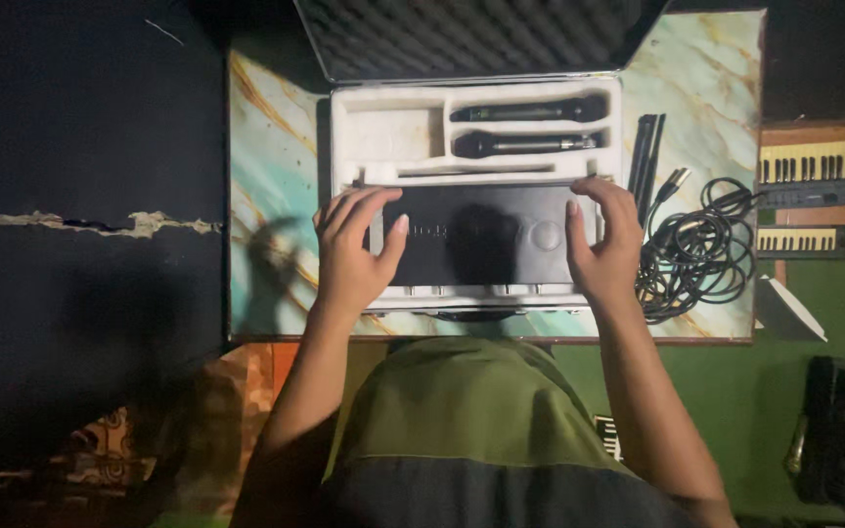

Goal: The person places an audio unit into a foam-lined hard case, then places two wireless microphones and several antennas into their designated slots in the case, and finally coils an audio cable by hand.

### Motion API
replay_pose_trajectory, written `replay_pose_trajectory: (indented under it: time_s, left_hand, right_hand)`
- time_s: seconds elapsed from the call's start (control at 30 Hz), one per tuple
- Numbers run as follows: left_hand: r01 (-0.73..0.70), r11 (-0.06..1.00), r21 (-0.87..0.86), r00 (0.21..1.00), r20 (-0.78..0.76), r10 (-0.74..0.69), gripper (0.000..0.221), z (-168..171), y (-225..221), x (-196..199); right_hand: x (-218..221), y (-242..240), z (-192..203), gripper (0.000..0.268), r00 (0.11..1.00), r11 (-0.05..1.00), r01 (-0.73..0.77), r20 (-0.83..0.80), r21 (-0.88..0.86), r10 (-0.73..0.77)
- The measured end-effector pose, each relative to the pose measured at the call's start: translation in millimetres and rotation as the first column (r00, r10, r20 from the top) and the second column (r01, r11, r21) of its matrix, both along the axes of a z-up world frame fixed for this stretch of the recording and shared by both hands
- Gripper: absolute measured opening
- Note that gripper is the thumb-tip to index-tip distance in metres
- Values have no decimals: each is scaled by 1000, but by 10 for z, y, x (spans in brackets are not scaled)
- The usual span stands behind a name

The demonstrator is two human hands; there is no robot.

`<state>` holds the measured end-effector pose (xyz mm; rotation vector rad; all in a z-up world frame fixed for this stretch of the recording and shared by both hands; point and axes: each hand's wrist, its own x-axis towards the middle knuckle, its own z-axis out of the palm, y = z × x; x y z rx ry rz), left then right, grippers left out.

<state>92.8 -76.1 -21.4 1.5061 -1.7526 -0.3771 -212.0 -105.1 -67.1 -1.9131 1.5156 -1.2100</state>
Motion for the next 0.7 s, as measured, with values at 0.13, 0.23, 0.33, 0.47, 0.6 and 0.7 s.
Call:
replay_pose_trajectory:
  time_s: [0.13, 0.23, 0.33, 0.47, 0.6, 0.7]
  left_hand:
    - [77, 996, -50, 993, -84, -81, 31, 346, 268, -58]
    - [134, 986, -98, 979, -143, -147, 35, 566, 457, -124]
    - [185, 976, -112, 963, -179, -203, 40, 737, 618, -209]
    - [221, 963, -154, 956, -160, -245, 42, 854, 740, -252]
    - [251, 952, -173, 946, -164, -279, 40, 845, 723, -316]
    - [301, 940, -162, 928, -177, -328, 41, 803, 666, -365]
  right_hand:
    - [-29, 331, 403, 31, 996, 1000, 15, 89, 21, -17]
    - [-50, 612, 623, 40, 977, 999, -20, 212, 29, 13]
    - [-67, 898, 798, 45, 931, 997, -57, 363, 49, 35]
    - [-90, 1160, 921, 48, 926, 998, -64, 373, 11, 55]
    - [-95, 1286, 938, 46, 938, 1000, -3, 346, -2, 3]
    - [-140, 1355, 919, 44, 937, 998, 60, 345, -2, -56]
